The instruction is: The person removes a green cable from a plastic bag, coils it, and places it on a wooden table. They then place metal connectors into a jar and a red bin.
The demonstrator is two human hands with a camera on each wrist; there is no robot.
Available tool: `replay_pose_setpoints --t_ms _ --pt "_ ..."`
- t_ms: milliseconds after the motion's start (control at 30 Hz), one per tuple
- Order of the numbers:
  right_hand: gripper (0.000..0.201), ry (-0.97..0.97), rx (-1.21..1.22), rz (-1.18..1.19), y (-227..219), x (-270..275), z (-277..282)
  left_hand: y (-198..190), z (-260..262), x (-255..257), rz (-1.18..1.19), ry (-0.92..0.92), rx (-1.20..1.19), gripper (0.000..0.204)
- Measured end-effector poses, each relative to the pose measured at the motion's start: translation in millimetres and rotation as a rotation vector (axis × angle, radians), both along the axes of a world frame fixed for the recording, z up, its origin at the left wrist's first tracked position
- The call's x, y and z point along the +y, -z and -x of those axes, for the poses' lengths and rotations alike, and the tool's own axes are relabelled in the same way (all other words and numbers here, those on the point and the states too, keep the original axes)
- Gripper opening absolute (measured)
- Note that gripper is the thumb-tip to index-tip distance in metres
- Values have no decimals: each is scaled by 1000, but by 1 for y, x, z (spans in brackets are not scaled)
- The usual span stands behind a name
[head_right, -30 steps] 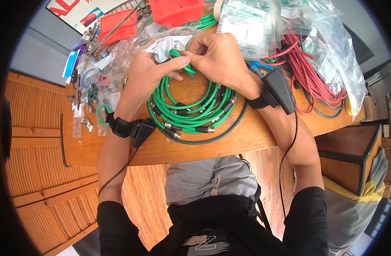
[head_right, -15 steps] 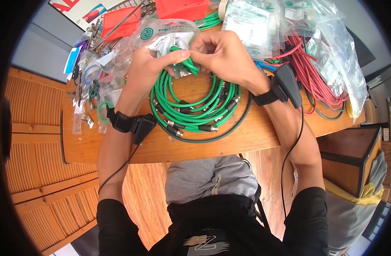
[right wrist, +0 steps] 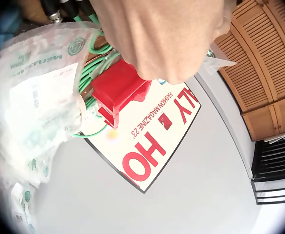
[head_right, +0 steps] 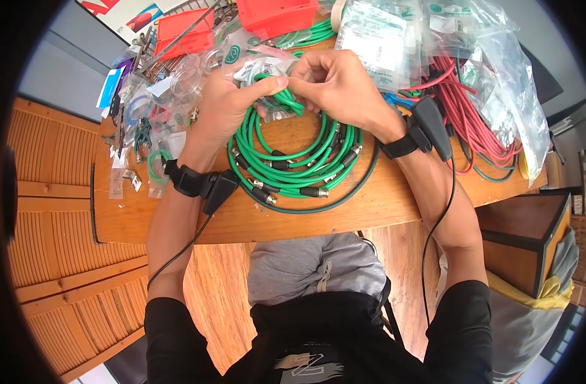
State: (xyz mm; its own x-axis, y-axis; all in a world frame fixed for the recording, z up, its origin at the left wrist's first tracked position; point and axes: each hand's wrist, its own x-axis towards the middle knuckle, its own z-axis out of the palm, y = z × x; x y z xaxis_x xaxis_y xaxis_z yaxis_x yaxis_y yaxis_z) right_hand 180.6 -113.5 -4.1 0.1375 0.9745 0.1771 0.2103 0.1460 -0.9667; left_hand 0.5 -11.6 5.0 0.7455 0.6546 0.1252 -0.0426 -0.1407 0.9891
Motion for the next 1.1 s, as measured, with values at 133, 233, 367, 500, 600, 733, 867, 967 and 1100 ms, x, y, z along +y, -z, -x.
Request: replay_pose_setpoints --t_ms 133,233,367,500,600,733,867,967,1100 --pt "20 76 -78 -43 4 1 3 3 1 5 -35 11 -9 35" --pt "23 146 -179 -112 10 2 3 1 0 6 -9 9 -10 34" --pt "25 174 -50 -146 1 5 7 3 3 10 102 7 -69 33" --pt "39 206 -70 -136 -1 7 7 -5 3 8 215 6 -189 34" --pt "53 200 -58 -152 1 9 7 -3 1 4 250 8 -115 36" --pt "71 117 317 98 2 12 -2 -3 -1 -1 357 32 -149 41" --pt "73 93 317 93 -7 5 8 -4 -3 -6 314 3 -170 39" --pt "68 220 99 21 -7 3 14 -11 -1 -12 214 68 -176 43" --pt "63 329 -40 7 5 6 8 -10 -6 -25 205 192 -170 47"
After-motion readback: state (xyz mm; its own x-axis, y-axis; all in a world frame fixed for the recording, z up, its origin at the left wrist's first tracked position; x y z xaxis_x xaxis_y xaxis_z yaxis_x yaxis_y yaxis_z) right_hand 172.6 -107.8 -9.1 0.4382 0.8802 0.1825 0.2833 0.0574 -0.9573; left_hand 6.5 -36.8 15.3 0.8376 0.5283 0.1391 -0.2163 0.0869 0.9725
